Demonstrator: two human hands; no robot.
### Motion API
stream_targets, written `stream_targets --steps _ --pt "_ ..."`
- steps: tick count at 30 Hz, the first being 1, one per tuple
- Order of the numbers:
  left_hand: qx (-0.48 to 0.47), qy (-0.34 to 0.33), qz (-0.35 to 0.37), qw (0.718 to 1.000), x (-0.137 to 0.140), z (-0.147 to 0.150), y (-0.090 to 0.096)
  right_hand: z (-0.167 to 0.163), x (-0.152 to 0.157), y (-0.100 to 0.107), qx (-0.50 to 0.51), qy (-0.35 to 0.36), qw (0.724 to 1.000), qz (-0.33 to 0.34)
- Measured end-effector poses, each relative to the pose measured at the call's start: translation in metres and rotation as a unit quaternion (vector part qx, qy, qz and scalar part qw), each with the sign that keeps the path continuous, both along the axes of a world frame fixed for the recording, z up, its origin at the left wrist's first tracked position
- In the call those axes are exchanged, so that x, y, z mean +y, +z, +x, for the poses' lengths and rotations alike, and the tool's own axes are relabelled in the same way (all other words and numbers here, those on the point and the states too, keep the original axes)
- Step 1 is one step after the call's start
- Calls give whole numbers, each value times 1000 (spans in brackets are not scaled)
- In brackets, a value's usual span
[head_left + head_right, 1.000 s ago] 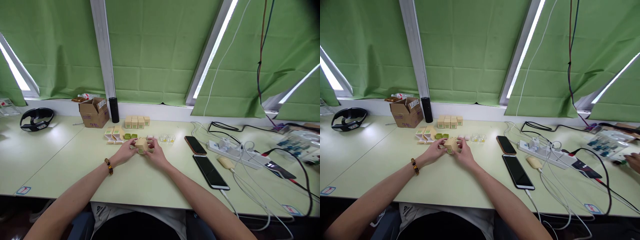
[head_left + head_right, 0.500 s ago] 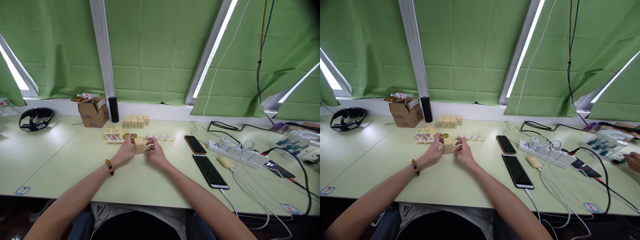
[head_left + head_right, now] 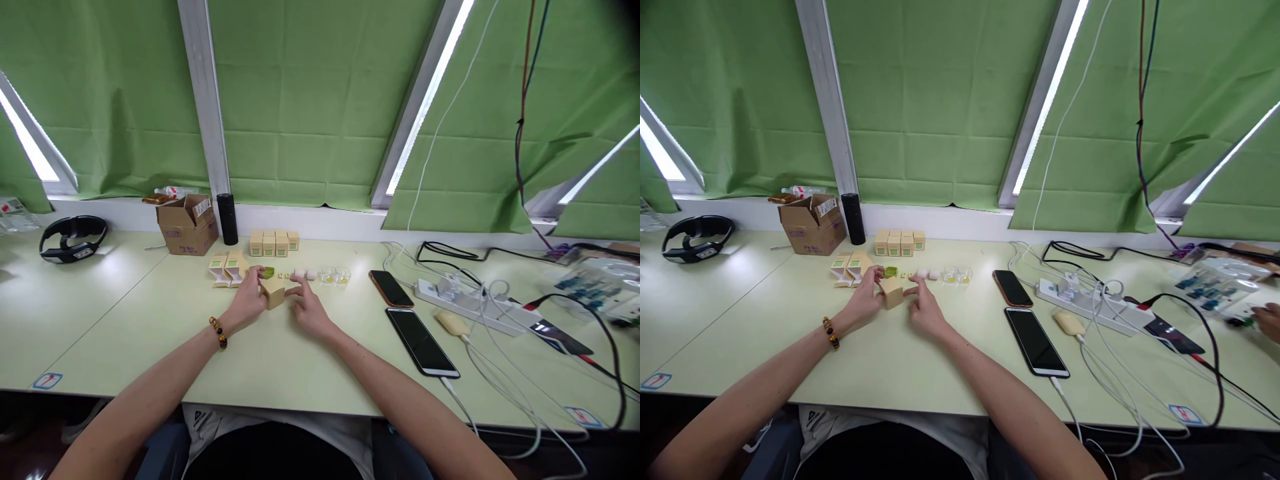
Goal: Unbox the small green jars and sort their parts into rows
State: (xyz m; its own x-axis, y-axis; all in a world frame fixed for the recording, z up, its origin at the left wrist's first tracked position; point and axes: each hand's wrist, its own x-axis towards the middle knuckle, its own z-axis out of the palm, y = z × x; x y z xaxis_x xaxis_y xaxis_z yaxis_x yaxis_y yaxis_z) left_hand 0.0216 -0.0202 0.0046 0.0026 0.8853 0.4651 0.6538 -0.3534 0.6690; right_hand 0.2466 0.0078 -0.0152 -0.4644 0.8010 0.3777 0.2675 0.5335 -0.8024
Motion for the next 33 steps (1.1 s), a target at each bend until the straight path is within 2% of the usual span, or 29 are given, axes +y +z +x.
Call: stream_targets --steps 3,8,12,15,19,21,24,28,31,33 --pt "-11 28 -6 1000 3 -4 -2 0 1 2 11 -41 999 14" --pt "-45 11 -49 998 5 -8 0 1 3 -1 4 -52 999 -2" --pt "-53 -35 -93 994 5 -5 0 0 2 -2 -18 -32 999 -4" --pt "-79 -73 -95 990 5 -1 -3 -1 -1 -1 -36 -19 999 2" --pt "-117 -160 -99 975 -2 4 -2 -2 -3 2 -60 -32 998 4" --pt "-111 -181 -110 971 -7 6 0 -2 -3 2 -67 -47 997 2" --pt "-88 -160 -126 975 -11 9 1 -2 -2 1 -64 -58 996 7" --pt "-84 -92 -121 985 -8 11 -3 -1 1 -2 -43 -67 996 29" --pt "-57 -63 -76 994 -7 12 -2 -1 2 1 -17 -73 996 47" --pt "-22 -48 -20 998 -10 12 2 0 1 5 5 -72 996 56"
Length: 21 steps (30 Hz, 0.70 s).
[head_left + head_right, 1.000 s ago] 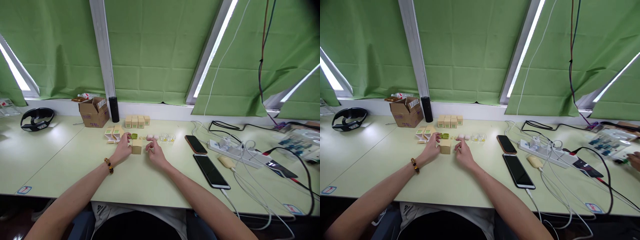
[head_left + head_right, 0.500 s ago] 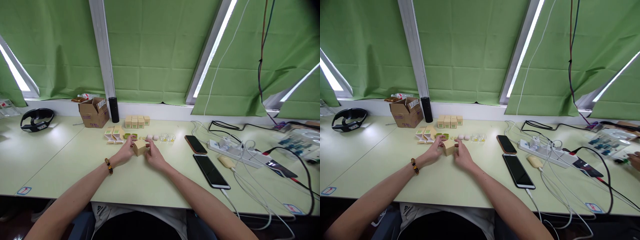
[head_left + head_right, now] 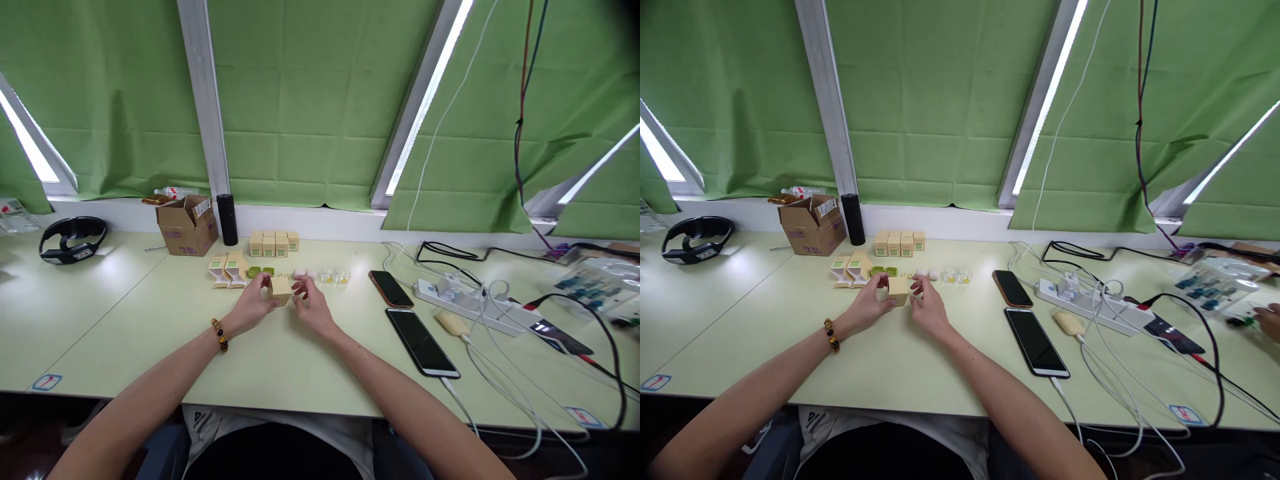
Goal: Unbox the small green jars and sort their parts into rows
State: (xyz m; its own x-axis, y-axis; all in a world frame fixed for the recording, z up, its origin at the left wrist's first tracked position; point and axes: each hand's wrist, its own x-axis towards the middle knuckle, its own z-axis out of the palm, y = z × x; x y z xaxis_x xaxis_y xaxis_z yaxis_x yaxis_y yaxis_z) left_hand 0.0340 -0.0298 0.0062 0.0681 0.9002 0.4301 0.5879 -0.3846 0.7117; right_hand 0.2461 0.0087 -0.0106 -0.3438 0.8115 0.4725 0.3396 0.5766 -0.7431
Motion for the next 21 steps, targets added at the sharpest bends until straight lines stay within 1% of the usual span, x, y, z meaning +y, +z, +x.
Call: stream_targets --steps 2,4,6,10,15,21 --pt "55 4 73 996 -5 1 5 0 -3 5 20 6 1000 13" --pt "116 -5 142 983 -9 3 9 1 -7 8 31 14 999 31" --pt "161 -19 183 970 -13 5 12 1 -11 11 32 22 998 54" --pt "226 -32 204 952 -18 10 12 -1 -21 13 15 29 995 90" --pt "293 -37 225 929 -19 12 10 -3 -27 15 -20 17 993 111" --pt "315 -33 247 916 -18 13 8 -5 -30 17 -55 -18 990 125"
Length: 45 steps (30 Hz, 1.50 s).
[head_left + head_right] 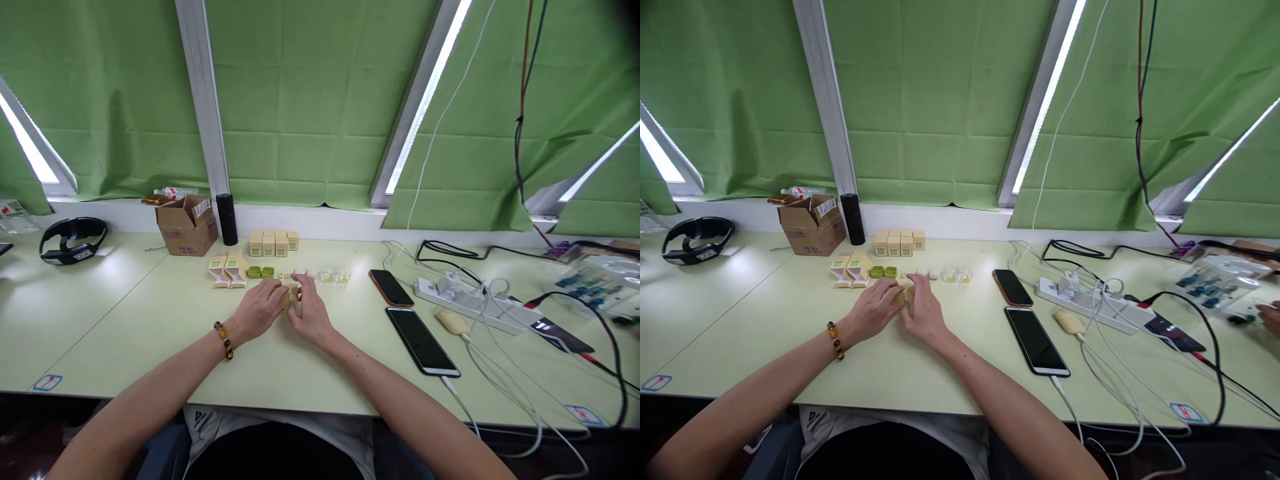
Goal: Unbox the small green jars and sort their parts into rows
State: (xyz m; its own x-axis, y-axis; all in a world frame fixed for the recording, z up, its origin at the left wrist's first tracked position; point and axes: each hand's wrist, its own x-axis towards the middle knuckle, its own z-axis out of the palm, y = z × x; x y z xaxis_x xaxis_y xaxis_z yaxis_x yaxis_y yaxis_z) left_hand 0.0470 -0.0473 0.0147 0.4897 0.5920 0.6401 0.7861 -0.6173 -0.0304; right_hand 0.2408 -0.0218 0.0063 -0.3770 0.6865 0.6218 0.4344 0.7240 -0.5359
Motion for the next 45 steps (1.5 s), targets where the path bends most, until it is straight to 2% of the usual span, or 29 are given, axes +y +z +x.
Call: stream_targets --steps 8,17,32,39,45 --pt "41 1 7 999 -1 0 2 0 -4 3 -48 -15 999 10" --pt "9 9 -21 1000 0 1 0 -3 2 -2 6 -17 999 -39" --pt "-3 7 -50 999 1 -2 1 0 4 -5 19 18 998 -50" --pt "-38 1 -59 998 1 -3 -1 3 14 -8 63 16 997 -43" --pt "-10 3 -56 998 0 -2 0 4 10 -4 17 6 1000 -21"
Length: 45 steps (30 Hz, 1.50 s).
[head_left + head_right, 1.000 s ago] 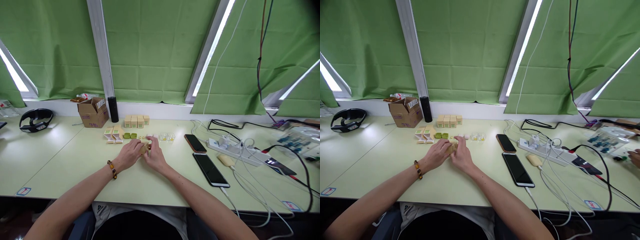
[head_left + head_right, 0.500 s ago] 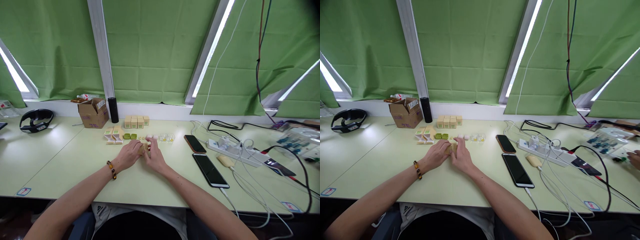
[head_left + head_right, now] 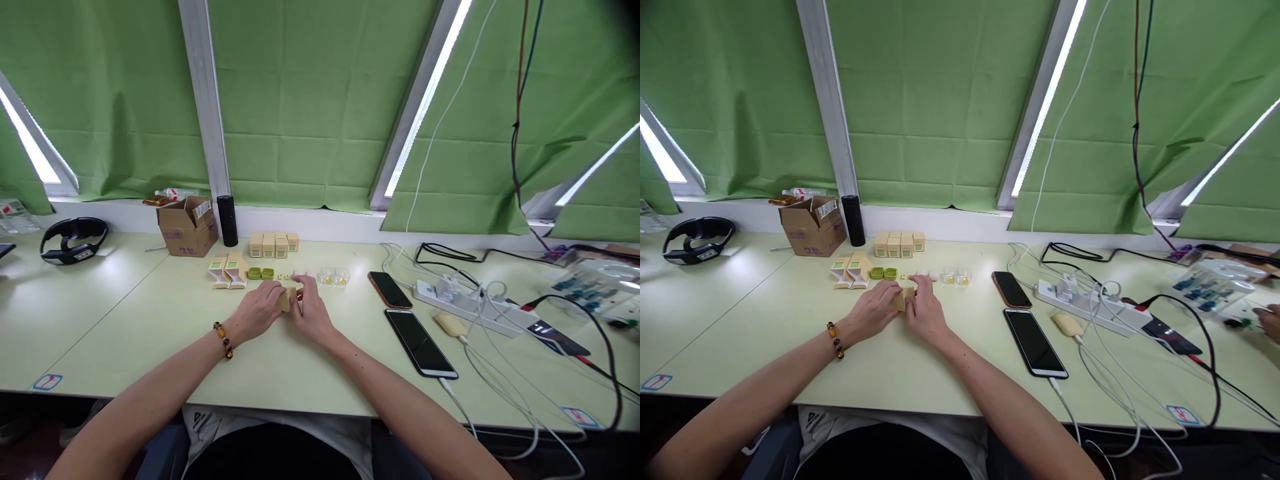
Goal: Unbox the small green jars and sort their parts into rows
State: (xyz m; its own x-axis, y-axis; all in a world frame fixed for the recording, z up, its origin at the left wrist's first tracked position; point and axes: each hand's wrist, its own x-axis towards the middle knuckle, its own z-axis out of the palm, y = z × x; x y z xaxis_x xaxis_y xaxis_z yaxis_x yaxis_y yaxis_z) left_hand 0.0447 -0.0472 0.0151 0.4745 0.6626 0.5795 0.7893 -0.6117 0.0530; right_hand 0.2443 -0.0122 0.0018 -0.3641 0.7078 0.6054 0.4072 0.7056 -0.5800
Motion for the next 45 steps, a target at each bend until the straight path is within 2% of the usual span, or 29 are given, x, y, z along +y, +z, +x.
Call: stream_targets --steps 7,16,26,31,36,40,42,45 --pt "35 2 19 999 -1 2 2 -1 -6 4 -35 -1 999 18" --pt "103 -20 43 994 -2 3 4 -3 -8 6 -72 20 997 -19" --pt "-30 -2 -5 1000 2 -1 -5 3 7 -1 69 -16 995 -64" --pt "-108 7 -23 994 5 -4 -4 4 13 -1 166 13 979 -117" --pt "-129 -17 -25 991 3 -5 2 3 17 1 254 28 954 -158" --pt "-131 -14 -53 990 -1 -1 8 8 21 4 258 -49 958 -111" --pt "-131 -9 -60 990 -2 0 9 12 25 4 230 -94 967 -48" --pt "-118 -2 -66 991 -1 0 7 17 30 2 139 -142 976 88"
